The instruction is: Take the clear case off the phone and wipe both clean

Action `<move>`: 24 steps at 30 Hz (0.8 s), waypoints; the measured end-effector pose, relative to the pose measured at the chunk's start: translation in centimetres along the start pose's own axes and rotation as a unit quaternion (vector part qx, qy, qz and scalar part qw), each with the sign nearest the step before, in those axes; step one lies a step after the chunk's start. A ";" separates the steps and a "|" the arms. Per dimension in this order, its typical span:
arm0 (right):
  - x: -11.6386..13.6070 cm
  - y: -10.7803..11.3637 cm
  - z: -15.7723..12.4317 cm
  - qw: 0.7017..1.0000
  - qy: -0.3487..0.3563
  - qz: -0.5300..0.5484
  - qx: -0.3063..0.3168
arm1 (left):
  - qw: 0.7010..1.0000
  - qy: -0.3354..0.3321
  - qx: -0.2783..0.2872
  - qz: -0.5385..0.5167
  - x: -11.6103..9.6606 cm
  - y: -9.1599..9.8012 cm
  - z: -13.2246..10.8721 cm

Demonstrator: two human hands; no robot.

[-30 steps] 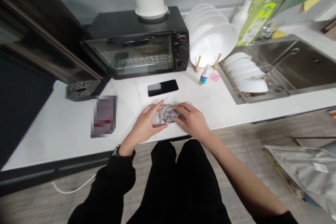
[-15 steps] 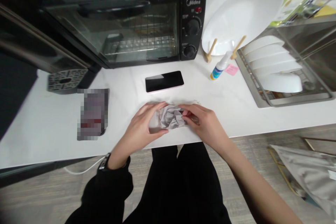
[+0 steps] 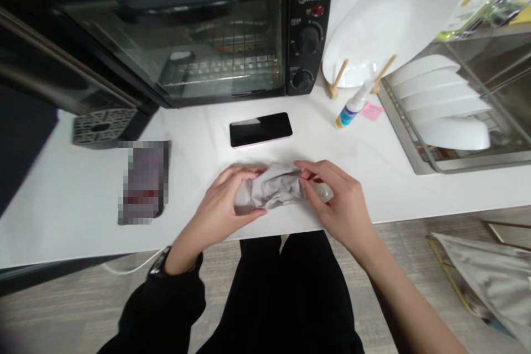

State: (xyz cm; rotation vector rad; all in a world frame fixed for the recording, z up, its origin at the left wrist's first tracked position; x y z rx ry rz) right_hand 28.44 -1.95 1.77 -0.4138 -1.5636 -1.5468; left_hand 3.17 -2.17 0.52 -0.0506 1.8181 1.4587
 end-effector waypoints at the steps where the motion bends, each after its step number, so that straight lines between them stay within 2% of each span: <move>1: 0.0 0.0 0.1 1.000 0.001 -0.001 -0.008 | 1.000 0.003 0.002 -0.003 0.0 0.0 0.0; 5: 0.4 -0.1 0.3 1.000 0.018 -0.006 -0.025 | 1.000 0.016 0.001 -0.014 0.2 -0.3 -0.2; 9: 0.8 -0.7 0.0 0.986 0.094 -0.131 -0.052 | 1.000 0.020 -0.006 -0.019 0.3 -0.5 -0.3; 10: 0.8 -1.0 -0.1 0.982 0.117 -0.148 -0.028 | 1.000 0.018 -0.007 -0.018 0.4 -0.5 -0.3; 12: 0.7 -2.0 -0.3 0.975 0.148 -0.153 0.060 | 1.000 0.014 -0.009 -0.014 0.3 -0.5 -0.3; 14: 0.7 -2.9 -0.5 0.966 0.156 -0.155 0.136 | 1.000 0.015 -0.014 -0.015 0.3 -0.4 -0.3; 15: 0.7 -3.2 -0.6 0.962 0.154 -0.163 0.153 | 1.000 0.016 -0.015 -0.017 0.2 -0.3 -0.2; 19: 0.7 -3.4 -1.2 0.956 0.152 -0.184 0.172 | 0.999 0.017 -0.011 -0.024 0.0 -0.1 -0.1; 22: 0.2 -2.3 -2.1 0.953 0.150 -0.201 0.168 | 1.000 0.019 -0.008 -0.022 0.0 0.0 -0.1; 24: -0.5 -1.0 -2.7 0.953 0.143 -0.228 0.139 | 1.000 0.023 -0.002 -0.021 -0.1 0.0 -0.1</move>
Point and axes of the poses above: each hand's wrist, its own z-axis towards the middle knuckle, its own y-axis out of the back of the hand, x = y × z, the point moved 2 cm from there along z, towards the middle knuckle, and after that the axes turned 12 degrees about x, right-handed, at the moved point
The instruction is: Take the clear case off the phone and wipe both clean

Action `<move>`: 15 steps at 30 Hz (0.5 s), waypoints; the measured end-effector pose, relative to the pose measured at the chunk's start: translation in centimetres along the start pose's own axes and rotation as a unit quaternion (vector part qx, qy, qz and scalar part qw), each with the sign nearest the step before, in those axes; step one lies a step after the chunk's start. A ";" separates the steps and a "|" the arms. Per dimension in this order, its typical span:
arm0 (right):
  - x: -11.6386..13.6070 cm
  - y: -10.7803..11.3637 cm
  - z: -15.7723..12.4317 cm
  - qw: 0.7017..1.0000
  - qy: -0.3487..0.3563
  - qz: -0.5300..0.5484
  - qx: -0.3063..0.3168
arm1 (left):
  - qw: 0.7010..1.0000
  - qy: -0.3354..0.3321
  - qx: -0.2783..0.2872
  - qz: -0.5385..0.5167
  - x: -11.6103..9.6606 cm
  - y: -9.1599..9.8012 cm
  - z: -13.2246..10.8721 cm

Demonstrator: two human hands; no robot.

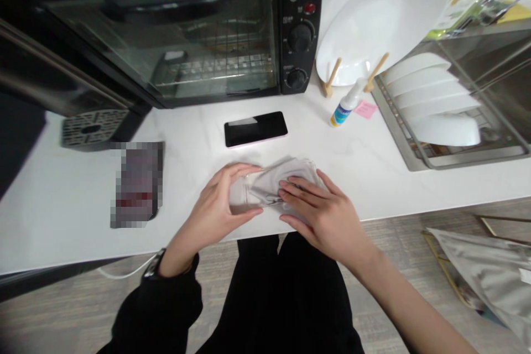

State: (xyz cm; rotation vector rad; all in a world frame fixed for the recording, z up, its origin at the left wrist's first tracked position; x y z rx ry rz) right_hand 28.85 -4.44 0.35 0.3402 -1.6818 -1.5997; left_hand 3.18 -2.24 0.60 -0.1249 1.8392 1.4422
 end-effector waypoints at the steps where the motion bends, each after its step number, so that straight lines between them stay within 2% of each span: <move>1: -0.5 0.3 -0.5 1.000 -0.013 -0.020 -0.015 | 1.000 0.001 0.006 0.001 0.0 0.0 0.0; 3: -1.2 0.7 -0.8 0.997 -0.035 -0.060 -0.036 | 1.000 0.000 0.020 0.004 0.0 0.0 0.1; 5: -1.3 0.5 0.0 0.996 -0.026 -0.080 -0.032 | 0.999 -0.007 0.033 0.011 0.0 0.0 0.1; 8: 0.1 -0.6 3.0 0.998 0.050 -0.043 0.017 | 0.999 -0.015 0.046 0.023 -0.1 0.2 0.2; 11: 1.8 -1.4 5.7 0.990 0.125 0.007 0.063 | 0.997 0.007 0.069 0.044 -0.7 0.9 0.0; 13: 2.1 -1.3 6.1 0.984 0.157 0.022 0.087 | 0.993 0.020 0.085 0.075 -1.1 1.6 -0.2; 15: 1.2 -0.5 5.3 0.979 0.174 0.025 0.100 | 0.989 0.012 0.103 0.109 -1.3 2.2 -0.1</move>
Point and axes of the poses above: each hand's wrist, its own z-axis towards the middle knuckle, its own y-axis out of the back of the hand, x = y × z, the point moved 2 cm from there along z, towards the middle knuckle, and after that the axes turned 12 degrees about x, right-handed, at the moved point
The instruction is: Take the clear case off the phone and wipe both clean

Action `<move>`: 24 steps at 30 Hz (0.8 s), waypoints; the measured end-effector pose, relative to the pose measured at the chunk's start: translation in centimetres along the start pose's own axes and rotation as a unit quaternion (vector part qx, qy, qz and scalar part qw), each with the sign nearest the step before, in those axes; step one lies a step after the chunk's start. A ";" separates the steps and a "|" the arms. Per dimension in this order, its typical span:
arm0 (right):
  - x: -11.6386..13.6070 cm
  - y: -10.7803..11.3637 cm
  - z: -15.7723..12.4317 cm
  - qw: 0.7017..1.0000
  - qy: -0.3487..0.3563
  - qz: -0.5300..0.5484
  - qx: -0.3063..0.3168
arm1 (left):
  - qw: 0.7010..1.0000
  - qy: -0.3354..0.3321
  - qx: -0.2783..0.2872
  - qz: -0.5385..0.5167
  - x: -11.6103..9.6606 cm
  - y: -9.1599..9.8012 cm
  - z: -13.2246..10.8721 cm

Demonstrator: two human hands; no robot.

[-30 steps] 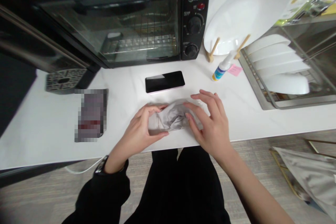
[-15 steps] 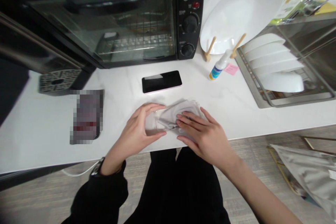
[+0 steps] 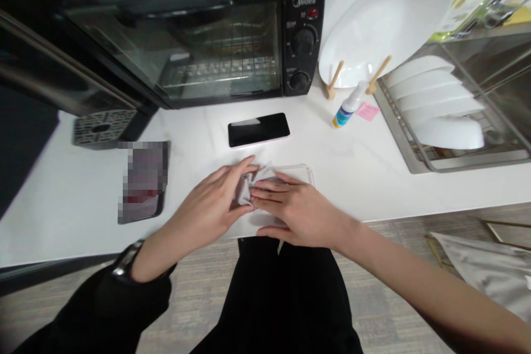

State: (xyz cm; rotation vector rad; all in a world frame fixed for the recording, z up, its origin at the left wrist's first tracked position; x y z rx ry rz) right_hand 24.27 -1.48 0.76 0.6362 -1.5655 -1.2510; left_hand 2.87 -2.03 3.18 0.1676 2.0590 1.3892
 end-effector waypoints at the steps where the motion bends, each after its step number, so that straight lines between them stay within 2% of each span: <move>1: -0.5 0.4 -0.9 1.000 -0.001 -0.006 -0.002 | 1.000 -0.008 0.007 0.016 0.1 0.3 0.1; 4: -2.6 2.1 -3.6 0.997 -0.030 -0.068 -0.031 | 0.998 -0.024 0.009 0.056 1.2 1.3 1.2; 7: -4.4 3.1 -3.7 0.989 -0.035 -0.138 -0.043 | 0.997 -0.037 0.013 0.066 2.3 2.1 2.8; 11: -4.7 2.5 0.3 0.990 0.003 -0.139 -0.017 | 0.994 -0.059 0.024 0.083 2.4 2.4 3.8; 14: -4.4 1.8 3.3 0.994 0.069 -0.084 0.014 | 0.994 -0.044 0.012 0.103 2.1 2.2 3.4; 16: -4.7 1.9 4.0 0.992 0.116 -0.045 0.030 | 0.992 -0.032 0.002 0.118 2.0 2.1 2.9; 20: -6.5 3.8 2.5 0.989 0.150 0.012 0.010 | 0.991 -0.027 0.002 0.132 2.4 2.2 2.2; 24: -7.8 5.0 1.0 0.992 0.082 -0.069 -0.062 | 0.994 -0.029 -0.005 0.106 2.7 2.5 1.9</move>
Point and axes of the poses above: each hand's wrist, its own z-axis towards the middle knuckle, its own y-axis out of the back of the hand, x = y × z, the point moved 2 cm from there along z, towards the middle knuckle, and after that the axes turned 12 degrees about x, right-handed, at the moved point
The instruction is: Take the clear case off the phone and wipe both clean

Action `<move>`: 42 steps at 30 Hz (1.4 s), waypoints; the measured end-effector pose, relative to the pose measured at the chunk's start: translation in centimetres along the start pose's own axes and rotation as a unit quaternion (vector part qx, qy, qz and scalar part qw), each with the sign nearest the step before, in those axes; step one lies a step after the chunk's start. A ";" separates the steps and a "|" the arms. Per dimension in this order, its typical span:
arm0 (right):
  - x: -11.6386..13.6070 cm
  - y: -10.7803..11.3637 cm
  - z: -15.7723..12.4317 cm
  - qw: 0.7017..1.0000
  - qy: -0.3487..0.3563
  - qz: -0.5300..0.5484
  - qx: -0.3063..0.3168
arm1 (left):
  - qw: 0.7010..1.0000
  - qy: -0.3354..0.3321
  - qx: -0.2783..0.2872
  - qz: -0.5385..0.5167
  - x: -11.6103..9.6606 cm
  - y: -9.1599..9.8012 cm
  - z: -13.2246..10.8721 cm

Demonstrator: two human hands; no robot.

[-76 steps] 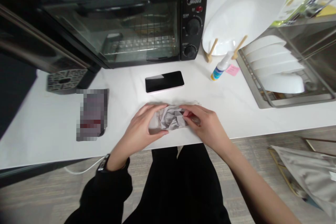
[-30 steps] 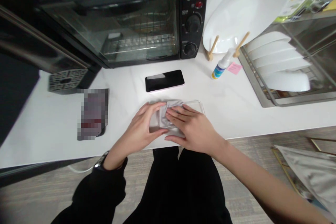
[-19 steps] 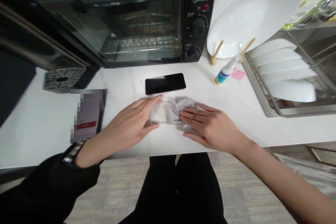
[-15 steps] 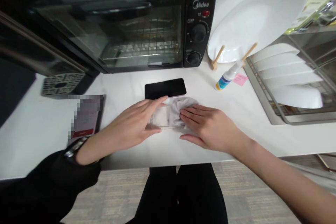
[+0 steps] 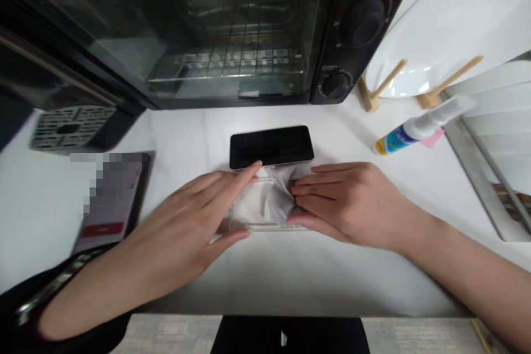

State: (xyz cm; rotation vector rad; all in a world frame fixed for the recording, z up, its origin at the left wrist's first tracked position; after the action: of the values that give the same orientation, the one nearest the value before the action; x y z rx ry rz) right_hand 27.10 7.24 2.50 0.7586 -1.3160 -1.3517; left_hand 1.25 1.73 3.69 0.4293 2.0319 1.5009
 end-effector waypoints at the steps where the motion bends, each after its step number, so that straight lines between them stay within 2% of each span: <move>1: 0.1 -0.2 0.0 1.000 -0.016 -0.025 -0.004 | 1.000 0.001 -0.002 -0.010 0.0 0.0 0.0; 4: 1.5 -1.5 0.9 0.998 -0.029 -0.038 0.033 | 0.999 0.006 -0.007 -0.039 -0.2 -0.2 0.3; 7: 2.6 -2.6 1.7 0.996 -0.006 0.016 0.090 | 0.999 0.011 -0.013 -0.050 -0.3 -0.4 0.4; 10: 2.2 -1.6 0.9 0.989 0.019 0.067 0.126 | 0.999 0.018 -0.011 -0.036 -0.2 -0.6 0.3; 12: 1.2 0.0 -0.2 0.991 0.004 0.060 0.124 | 1.000 0.015 -0.006 -0.022 -0.1 -0.5 0.2; 15: 0.1 1.6 -1.6 0.995 -0.049 0.005 0.081 | 1.000 -0.001 -0.003 -0.024 -0.1 -0.4 0.2; 17: 0.3 1.3 -1.7 0.996 -0.065 -0.021 0.057 | 0.999 -0.007 -0.005 -0.040 -0.1 -0.4 0.4; 19: 1.2 0.1 -0.9 0.996 -0.059 -0.027 0.057 | 0.998 -0.011 -0.010 -0.060 -0.2 -0.5 0.6; 23: 3.3 -2.2 1.1 0.994 -0.017 0.027 0.103 | 0.995 -0.028 -0.016 -0.093 -0.7 -1.0 1.0; 25: 3.7 -2.2 1.3 0.990 0.007 0.067 0.126 | 0.995 -0.030 -0.013 -0.092 -0.9 -1.1 1.0; 28: 3.0 -0.6 0.3 0.986 0.016 0.098 0.135 | 0.998 -0.018 -0.008 -0.062 -1.1 -1.1 0.7; 31: 1.5 1.2 -1.6 0.993 -0.060 0.046 0.092 | 0.999 -0.010 -0.009 -0.040 -1.2 -0.9 0.3; 34: 1.0 1.5 -2.4 0.989 -0.134 -0.019 0.050 | 0.999 -0.014 -0.016 -0.046 -1.3 -0.9 0.3; 36: 1.7 0.4 -1.7 0.991 -0.118 -0.012 0.065 | 0.998 -0.020 -0.022 -0.051 -1.4 -1.0 0.4; 39: 3.2 -1.4 0.1 0.992 -0.038 0.042 0.116 | 0.997 -0.029 -0.030 -0.059 -1.4 -1.0 0.7; 42: 3.6 -1.4 0.5 0.987 0.006 0.086 0.138 | 0.997 -0.030 -0.032 -0.063 -1.4 -1.1 0.8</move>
State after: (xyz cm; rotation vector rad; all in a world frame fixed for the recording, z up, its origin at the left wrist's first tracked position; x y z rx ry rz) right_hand 25.43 3.74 2.09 0.8169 -1.5410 -1.0386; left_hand 2.94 1.16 2.87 0.3098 1.9222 1.4548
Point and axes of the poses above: each hand's wrist, its own z-axis towards the middle knuckle, its own y-axis out of the back of the hand, x = y × z, the point moved 2 cm from there along z, towards the middle knuckle, and after that the axes turned 12 degrees about x, right-handed, at the moved point
